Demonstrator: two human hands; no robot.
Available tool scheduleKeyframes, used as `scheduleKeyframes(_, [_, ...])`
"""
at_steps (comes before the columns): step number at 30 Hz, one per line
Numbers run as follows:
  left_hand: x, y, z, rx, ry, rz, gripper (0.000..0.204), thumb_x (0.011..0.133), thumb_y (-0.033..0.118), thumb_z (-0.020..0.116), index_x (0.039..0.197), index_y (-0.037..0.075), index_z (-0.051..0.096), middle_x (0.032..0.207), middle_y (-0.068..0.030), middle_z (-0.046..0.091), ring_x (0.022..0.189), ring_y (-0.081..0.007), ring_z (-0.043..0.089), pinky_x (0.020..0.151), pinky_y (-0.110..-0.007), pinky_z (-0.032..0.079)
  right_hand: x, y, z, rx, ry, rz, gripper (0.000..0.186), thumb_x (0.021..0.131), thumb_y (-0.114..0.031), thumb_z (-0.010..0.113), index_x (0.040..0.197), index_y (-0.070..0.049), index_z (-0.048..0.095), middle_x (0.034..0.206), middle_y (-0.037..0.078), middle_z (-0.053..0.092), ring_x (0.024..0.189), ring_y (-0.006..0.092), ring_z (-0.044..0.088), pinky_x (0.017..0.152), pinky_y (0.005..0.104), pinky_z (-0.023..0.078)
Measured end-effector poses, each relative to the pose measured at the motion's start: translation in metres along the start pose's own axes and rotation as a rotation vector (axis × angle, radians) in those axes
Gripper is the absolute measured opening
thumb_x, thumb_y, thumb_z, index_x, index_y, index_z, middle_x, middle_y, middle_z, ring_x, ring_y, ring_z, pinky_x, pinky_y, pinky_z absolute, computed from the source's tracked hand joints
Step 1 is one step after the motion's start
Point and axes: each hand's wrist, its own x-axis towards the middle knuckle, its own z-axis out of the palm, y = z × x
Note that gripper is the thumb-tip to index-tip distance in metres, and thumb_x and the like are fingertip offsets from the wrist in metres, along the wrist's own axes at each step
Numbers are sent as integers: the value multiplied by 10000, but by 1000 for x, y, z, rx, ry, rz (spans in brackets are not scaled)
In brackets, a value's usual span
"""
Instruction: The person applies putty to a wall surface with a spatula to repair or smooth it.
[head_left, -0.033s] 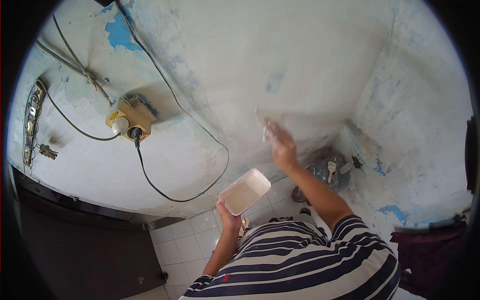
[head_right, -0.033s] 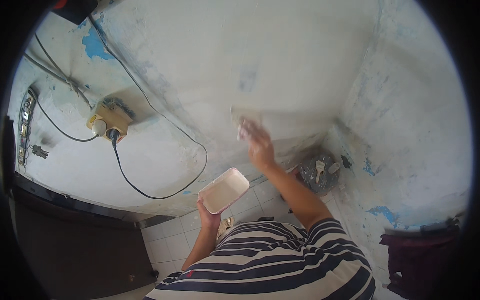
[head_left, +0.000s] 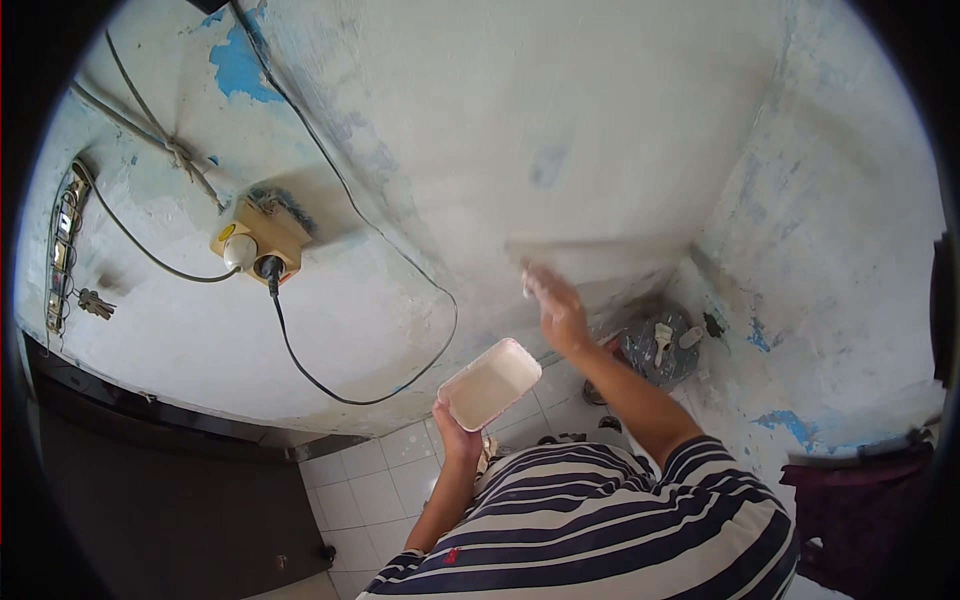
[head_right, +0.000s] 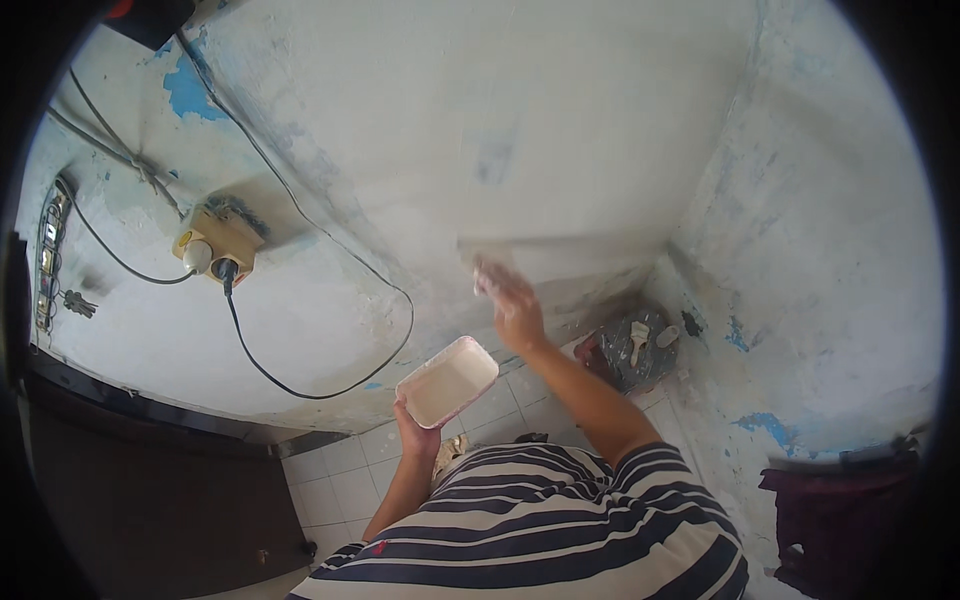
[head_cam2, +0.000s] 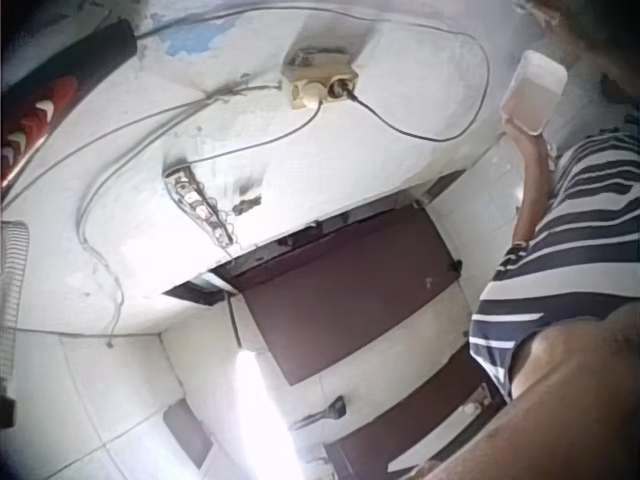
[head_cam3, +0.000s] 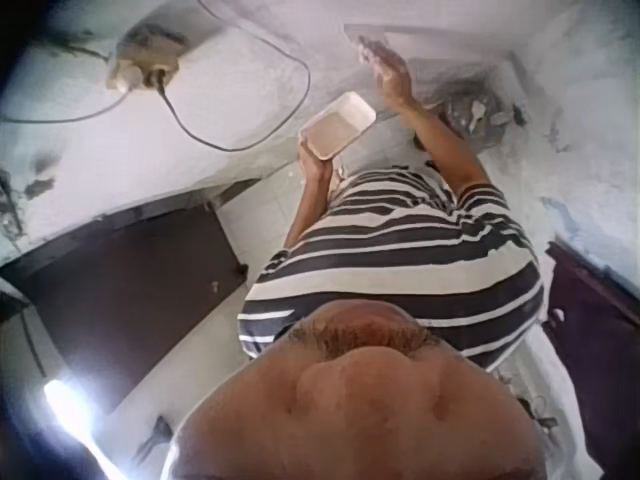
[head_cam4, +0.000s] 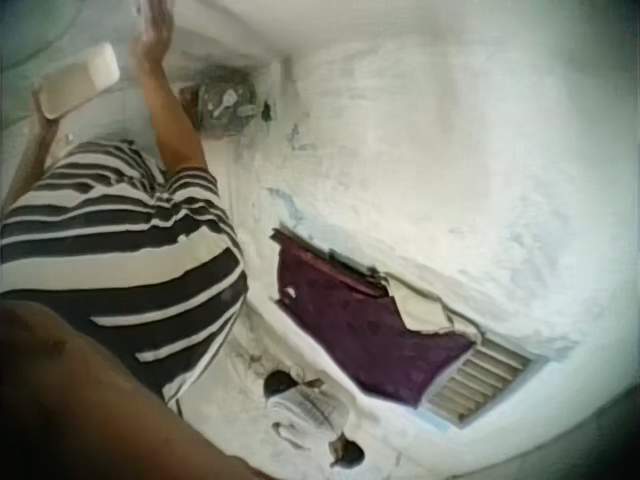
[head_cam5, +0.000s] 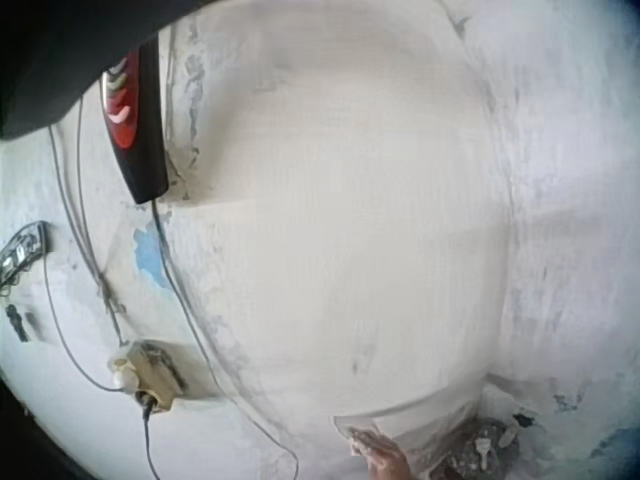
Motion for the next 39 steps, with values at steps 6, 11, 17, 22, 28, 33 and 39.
scheduleKeyframes(6, [10,-13,-15,64,8,31,618,1043,572,362,1465,139,494,1429,-80,582,1303,-285,572,990,-503,529,39,-18,-36,329,70,172,365,940,130,496,1254,44,662,1318,190,702,1257,298,668,1075,388,516])
scheduleKeyframes(11, [3,-9,2,75,-20,-15,627,1038,583,362,1463,141,496,1437,-81,574,1315,-291,562,1005,-514,518,220,-26,-121,22,520,-190,500,863,157,512,1317,9,662,1343,160,696,1250,333,664,1056,418,527])
scheduleKeyframes(17, [-7,-1,15,-51,6,7,377,1107,406,371,1295,100,487,1296,-99,600,1212,-274,614,1013,-463,540,225,-27,-97,-257,380,-258,503,827,85,567,1279,-80,709,1389,89,675,1325,349,597,1093,471,467])
scheduleKeyframes(22, [-3,-1,13,-65,-15,24,386,1106,421,390,1302,101,480,1298,-96,595,1201,-258,614,1014,-448,535,84,-21,-23,-146,93,-203,464,873,40,571,1281,-129,711,1430,70,649,1333,321,588,1094,468,463])
scheduleKeyframes(28, [-5,-4,19,-65,5,57,358,1101,378,385,1290,93,493,1284,-94,602,1186,-246,618,1015,-425,529,14,-12,-12,8,-119,-80,417,870,81,554,1208,-86,732,1332,81,709,1299,337,628,1086,474,479])
scheduleKeyframes(33, [-9,-5,16,-53,-33,32,362,1105,371,371,1305,92,486,1298,-95,597,1207,-247,608,1022,-426,523,150,-27,-76,48,338,-243,543,770,149,478,1201,-52,741,1298,138,723,1302,378,628,1104,463,474])
scheduleKeyframes(39, [-5,-9,14,-56,-36,21,389,1118,397,339,1335,97,461,1341,-101,576,1262,-263,581,1055,-445,511,242,-45,-89,-326,424,-351,537,808,112,560,1269,-106,729,1410,85,666,1342,357,595,1087,460,457])
